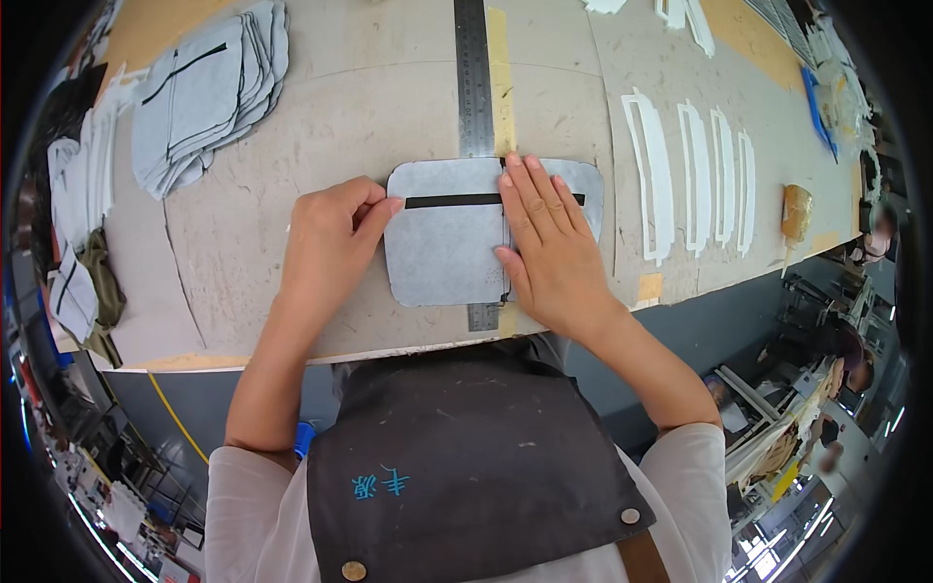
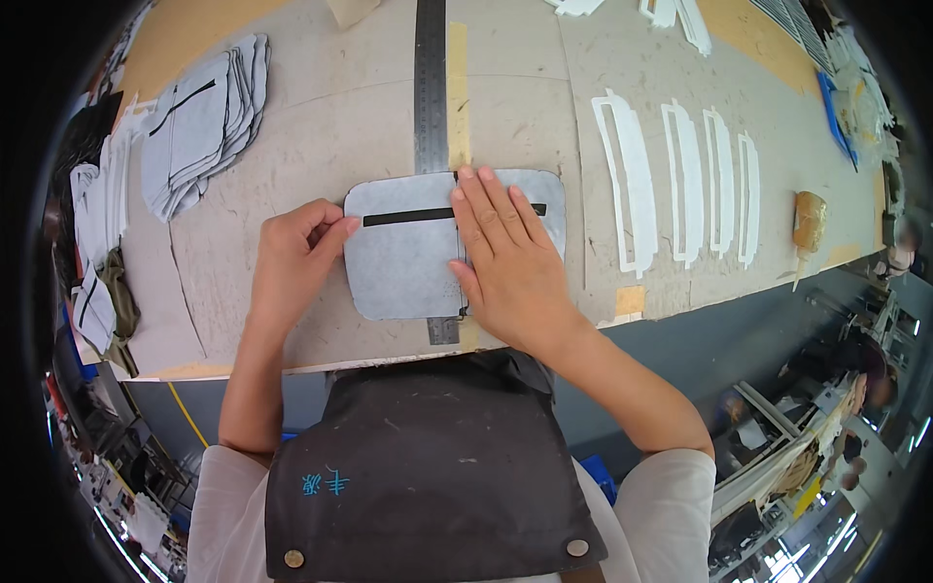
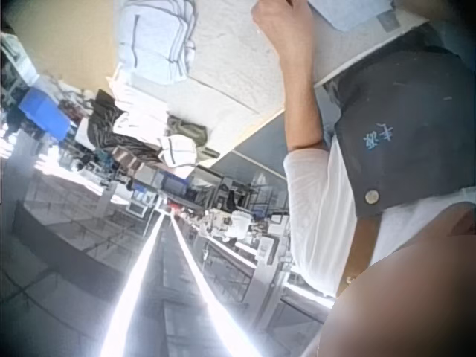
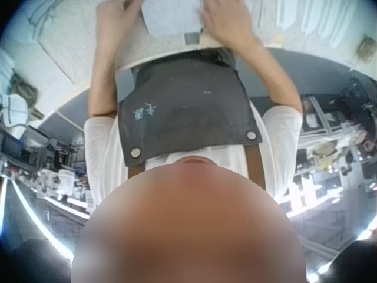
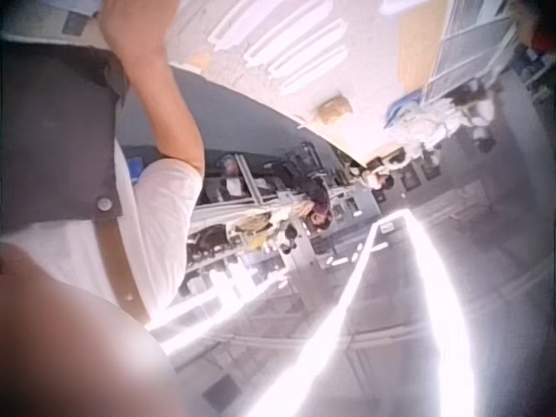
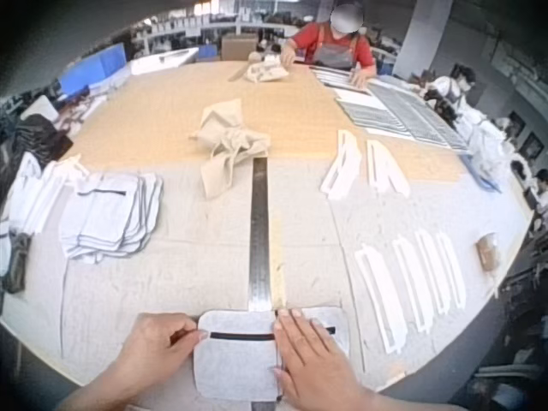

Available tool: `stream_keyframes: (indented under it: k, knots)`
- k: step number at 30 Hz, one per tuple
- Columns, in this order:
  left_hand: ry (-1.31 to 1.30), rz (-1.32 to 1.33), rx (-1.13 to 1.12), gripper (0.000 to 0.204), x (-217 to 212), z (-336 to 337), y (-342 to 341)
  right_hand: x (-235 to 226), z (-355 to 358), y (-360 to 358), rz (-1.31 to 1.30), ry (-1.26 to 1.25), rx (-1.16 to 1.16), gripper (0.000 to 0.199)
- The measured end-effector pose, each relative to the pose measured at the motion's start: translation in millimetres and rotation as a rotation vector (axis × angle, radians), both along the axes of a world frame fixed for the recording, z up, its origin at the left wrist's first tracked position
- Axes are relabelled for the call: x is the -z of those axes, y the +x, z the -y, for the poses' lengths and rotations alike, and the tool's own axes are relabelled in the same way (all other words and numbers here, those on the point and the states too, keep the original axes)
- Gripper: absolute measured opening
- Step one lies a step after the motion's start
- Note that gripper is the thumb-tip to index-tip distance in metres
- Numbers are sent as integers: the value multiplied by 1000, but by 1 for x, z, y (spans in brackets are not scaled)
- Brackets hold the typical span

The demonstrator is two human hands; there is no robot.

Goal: Assembling fabric or leather bag components by lining up panels and applying adhesive strips.

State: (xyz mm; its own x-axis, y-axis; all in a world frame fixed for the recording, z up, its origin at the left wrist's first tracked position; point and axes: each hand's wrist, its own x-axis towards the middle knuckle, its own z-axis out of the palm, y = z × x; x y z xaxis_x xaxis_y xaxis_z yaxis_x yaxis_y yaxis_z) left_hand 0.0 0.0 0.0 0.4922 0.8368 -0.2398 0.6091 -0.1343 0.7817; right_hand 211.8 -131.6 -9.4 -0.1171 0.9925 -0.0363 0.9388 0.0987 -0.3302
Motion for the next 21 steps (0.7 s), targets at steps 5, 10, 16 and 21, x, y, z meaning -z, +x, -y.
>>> stream_keyframes:
  k: [5,10,16,21]
  knots:
    - [36,-31,83,17,-1,1,-7,-5,4,-4,41,-32,-36,63]
    - [-191,11,-50,16,-11,-5,-1,-1,1,0,-18,41,-16,62]
    - [185,134,20,13,3,13,1,-11,-8,37,-48,232,414,57]
    - [161,318,-132,15,15,25,-3,-20,-8,43,-339,-38,610,24]
